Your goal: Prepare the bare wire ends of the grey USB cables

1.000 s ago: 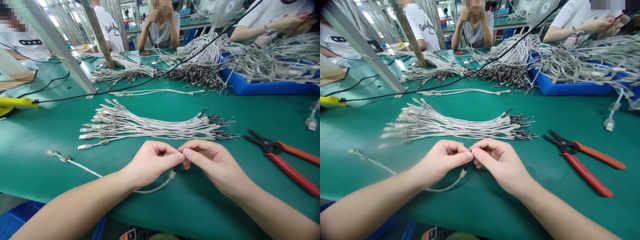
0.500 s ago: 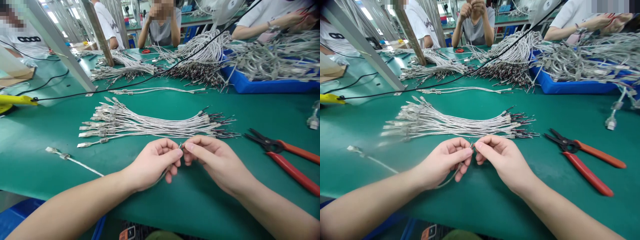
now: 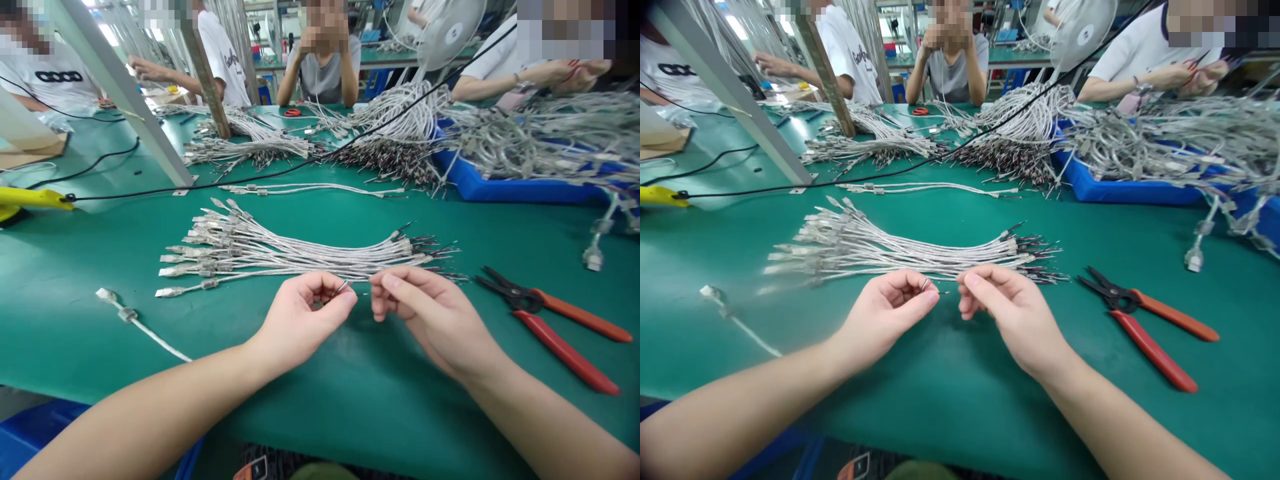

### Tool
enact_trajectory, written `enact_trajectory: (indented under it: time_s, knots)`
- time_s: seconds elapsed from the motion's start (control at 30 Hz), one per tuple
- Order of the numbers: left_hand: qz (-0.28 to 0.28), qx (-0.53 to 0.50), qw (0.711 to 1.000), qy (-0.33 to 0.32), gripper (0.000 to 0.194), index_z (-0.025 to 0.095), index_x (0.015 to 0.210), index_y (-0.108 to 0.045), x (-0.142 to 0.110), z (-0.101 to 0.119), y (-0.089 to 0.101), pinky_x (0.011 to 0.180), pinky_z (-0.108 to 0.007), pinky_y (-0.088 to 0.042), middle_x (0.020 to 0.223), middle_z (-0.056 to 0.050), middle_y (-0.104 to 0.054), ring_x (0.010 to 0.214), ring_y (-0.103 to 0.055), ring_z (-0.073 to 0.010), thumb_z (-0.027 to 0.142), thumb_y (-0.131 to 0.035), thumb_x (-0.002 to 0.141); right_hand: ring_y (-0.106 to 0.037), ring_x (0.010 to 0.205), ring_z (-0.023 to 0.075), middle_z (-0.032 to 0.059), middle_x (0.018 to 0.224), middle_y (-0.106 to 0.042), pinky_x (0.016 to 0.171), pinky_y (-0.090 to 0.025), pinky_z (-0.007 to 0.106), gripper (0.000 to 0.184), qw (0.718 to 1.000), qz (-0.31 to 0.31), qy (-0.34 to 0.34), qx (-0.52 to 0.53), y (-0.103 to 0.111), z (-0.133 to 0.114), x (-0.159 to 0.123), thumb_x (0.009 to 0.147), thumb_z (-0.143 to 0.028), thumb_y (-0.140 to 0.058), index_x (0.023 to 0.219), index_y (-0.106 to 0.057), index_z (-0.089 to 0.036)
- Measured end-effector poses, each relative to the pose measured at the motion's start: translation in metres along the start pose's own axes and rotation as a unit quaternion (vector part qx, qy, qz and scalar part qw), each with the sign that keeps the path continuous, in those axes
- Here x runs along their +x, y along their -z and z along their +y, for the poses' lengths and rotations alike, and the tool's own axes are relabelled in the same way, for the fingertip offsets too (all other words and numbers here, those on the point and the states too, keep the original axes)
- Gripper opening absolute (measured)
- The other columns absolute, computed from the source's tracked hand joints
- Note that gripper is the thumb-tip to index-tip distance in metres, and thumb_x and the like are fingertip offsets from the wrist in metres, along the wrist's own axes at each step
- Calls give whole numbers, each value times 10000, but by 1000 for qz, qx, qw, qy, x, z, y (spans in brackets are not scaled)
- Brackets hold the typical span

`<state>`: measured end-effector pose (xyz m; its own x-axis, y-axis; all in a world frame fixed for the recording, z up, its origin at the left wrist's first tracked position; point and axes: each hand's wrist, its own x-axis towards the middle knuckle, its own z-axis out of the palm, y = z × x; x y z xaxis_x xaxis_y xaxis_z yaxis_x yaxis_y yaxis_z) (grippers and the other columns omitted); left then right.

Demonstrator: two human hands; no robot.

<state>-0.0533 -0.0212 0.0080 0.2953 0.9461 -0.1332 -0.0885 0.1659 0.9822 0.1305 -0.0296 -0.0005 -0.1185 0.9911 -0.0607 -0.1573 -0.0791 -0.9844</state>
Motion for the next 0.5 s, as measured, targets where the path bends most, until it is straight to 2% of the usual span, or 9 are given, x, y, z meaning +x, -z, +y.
enact_trajectory:
  time_s: [0.13,0.23,0.3,0.37,0.4,0.43,0.47,0.5]
  knots:
    - [-5,36,999,-24,130,142,752,-615,-2,-3,2,625,-212,-421,721,-10,-593,668,-508,-94,251,-673,794,-616,659,164,35,754,-668,600,-520,270,215,991,49,17,-124,12,-26,6,815,-408,-727,836,-713,-194]
    - [-16,40,999,-22,135,141,755,-617,-6,-3,1,600,-214,-413,719,-13,-589,656,-499,-96,261,-671,790,-655,744,212,65,829,-709,688,-541,314,307,960,70,20,-270,30,-51,3,805,-494,-693,901,-707,-203]
    - [-23,31,999,-21,135,138,756,-622,-8,-1,1,600,-209,-412,718,-14,-589,658,-500,-94,260,-671,788,-673,897,270,92,974,-728,804,-541,366,370,916,90,-11,-391,51,-60,-2,808,-540,-642,985,-700,-220]
    - [-29,5,999,-16,130,134,752,-627,-9,3,1,605,-199,-413,716,-10,-588,655,-498,-85,250,-677,783,-618,1106,327,88,1218,-673,911,-515,430,473,839,108,-68,-529,82,-61,-10,793,-598,-594,1112,-669,-257]
    - [-31,-16,999,-8,128,132,751,-627,-10,5,1,593,-192,-406,704,-4,-581,634,-487,-74,246,-680,780,-572,1185,350,88,1306,-627,973,-480,470,558,794,116,-93,-590,100,-58,-15,773,-629,-579,1189,-634,-260]
    - [-33,-37,999,3,129,131,751,-626,-10,6,2,568,-184,-391,684,6,-569,602,-465,-62,244,-686,775,-519,1254,367,102,1384,-569,1038,-433,489,673,761,117,-112,-629,120,-54,-20,744,-645,-582,1279,-580,-238]
    - [-36,-58,998,17,136,132,753,-624,-11,8,2,535,-176,-367,657,18,-548,564,-434,-49,248,-692,773,-477,1298,380,124,1434,-518,1086,-392,487,792,739,122,-128,-650,138,-49,-27,697,-654,-603,1345,-529,-203]
    - [-39,-77,996,32,150,134,758,-619,-11,9,3,500,-169,-336,629,32,-524,530,-399,-40,261,-697,772,-454,1319,387,145,1465,-479,1092,-391,477,891,729,130,-153,-654,155,-44,-34,662,-669,-615,1392,-477,-176]
